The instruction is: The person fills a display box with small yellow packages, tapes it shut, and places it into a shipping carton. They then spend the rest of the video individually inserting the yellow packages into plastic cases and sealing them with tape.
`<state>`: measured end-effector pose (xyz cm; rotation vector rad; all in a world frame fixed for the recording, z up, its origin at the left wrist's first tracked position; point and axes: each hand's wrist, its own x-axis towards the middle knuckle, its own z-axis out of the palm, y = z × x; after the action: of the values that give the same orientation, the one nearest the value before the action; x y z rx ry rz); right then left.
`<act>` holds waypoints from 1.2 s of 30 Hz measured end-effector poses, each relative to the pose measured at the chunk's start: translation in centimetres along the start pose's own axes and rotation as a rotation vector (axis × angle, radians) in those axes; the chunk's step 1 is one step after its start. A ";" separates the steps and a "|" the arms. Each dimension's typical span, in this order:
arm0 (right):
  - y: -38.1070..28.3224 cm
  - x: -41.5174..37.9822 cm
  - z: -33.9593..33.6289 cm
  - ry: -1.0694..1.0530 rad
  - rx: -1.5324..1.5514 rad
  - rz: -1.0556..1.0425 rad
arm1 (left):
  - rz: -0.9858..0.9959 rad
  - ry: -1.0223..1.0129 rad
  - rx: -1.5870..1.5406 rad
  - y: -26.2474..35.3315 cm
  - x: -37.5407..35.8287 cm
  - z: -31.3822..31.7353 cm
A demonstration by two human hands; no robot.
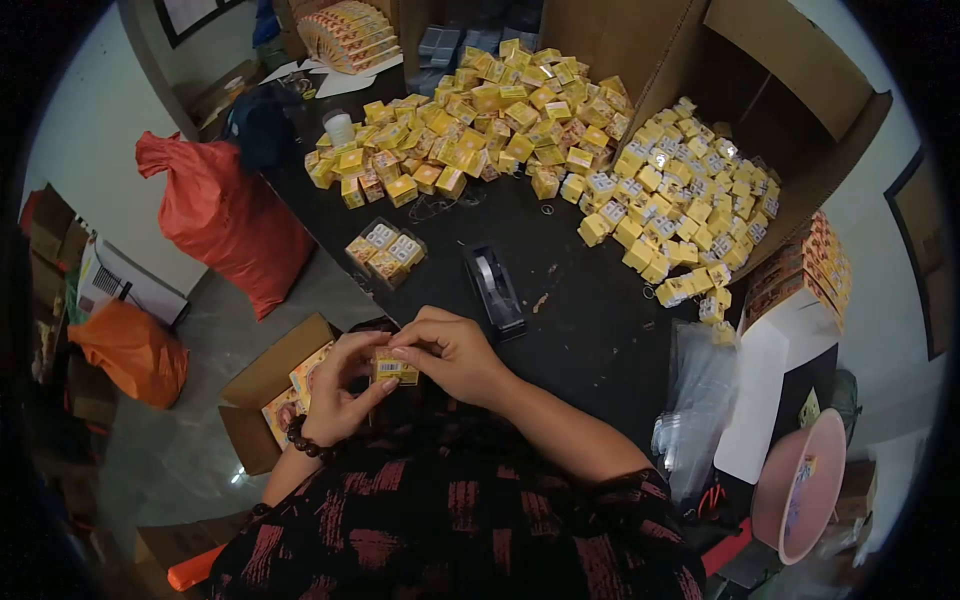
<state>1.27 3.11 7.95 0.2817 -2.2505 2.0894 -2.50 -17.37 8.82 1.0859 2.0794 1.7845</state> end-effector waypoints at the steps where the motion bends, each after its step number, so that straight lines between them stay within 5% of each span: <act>1: 0.0 -0.1 -0.2 -0.046 -0.076 -0.077 | 0.030 -0.052 0.167 0.2 0.2 -0.2; 6: -0.5 -0.6 -2.7 -0.249 -0.242 -0.135 | -0.093 -0.025 -0.137 -1.4 0.0 0.6; 8: 0.5 0.1 -5.1 -0.061 -0.528 -0.358 | -0.162 0.013 -0.251 -3.1 -0.4 0.9; 10: 3.1 1.8 -11.7 0.505 -0.817 -0.263 | -0.219 0.214 -0.702 -4.2 -0.5 1.2; 11: 4.4 2.2 -15.0 0.760 -1.027 -0.140 | -0.423 0.246 -0.878 -2.9 -0.4 1.0; 12: 6.4 2.4 -18.2 0.845 -1.167 -0.055 | -0.411 0.252 -0.881 -4.1 -0.8 0.5; 13: 8.4 2.5 -20.8 0.931 -1.304 0.034 | -0.436 0.052 -0.877 -6.6 -1.7 -0.6; 15: 11.1 2.2 -24.2 0.839 -1.280 0.125 | -0.445 -0.280 -0.708 -7.5 -2.1 -2.3; 16: 11.5 2.2 -25.1 0.751 -1.253 0.227 | -0.442 -0.269 -0.709 -7.2 -1.9 -3.5; 18: 12.2 1.9 -25.7 0.684 -1.278 0.266 | -0.507 -0.722 -0.323 -6.8 -1.8 -5.7; 19: 12.2 1.6 -25.6 0.735 -1.049 0.209 | -0.265 -0.852 -0.141 -6.7 -1.4 -5.6; 22: 9.2 1.3 -21.2 0.705 -0.149 0.069 | -0.478 -0.909 -0.160 -7.2 -1.3 -4.6; 23: 7.4 0.9 -18.8 0.659 0.261 0.021 | -0.319 -0.791 -0.166 -8.0 -1.4 -3.6; 25: 3.8 -0.8 -13.2 0.444 0.602 -0.043 | -0.401 -0.459 -0.475 -7.0 -0.8 -1.5; 31: -2.3 -3.3 -1.0 0.262 -0.011 -0.013 | -0.071 -0.161 -0.046 -3.3 0.8 0.3; 33: -4.6 -2.9 0.0 0.127 -0.466 -0.043 | -0.020 -0.147 0.035 -2.4 0.8 0.2; 36: -4.1 -3.0 0.5 0.006 -0.443 -0.083 | -0.007 -0.126 0.120 -2.1 0.1 -0.4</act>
<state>4.92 2.65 11.42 0.3309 -2.5628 1.4933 -3.63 -17.56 7.05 1.1870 2.1339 1.5620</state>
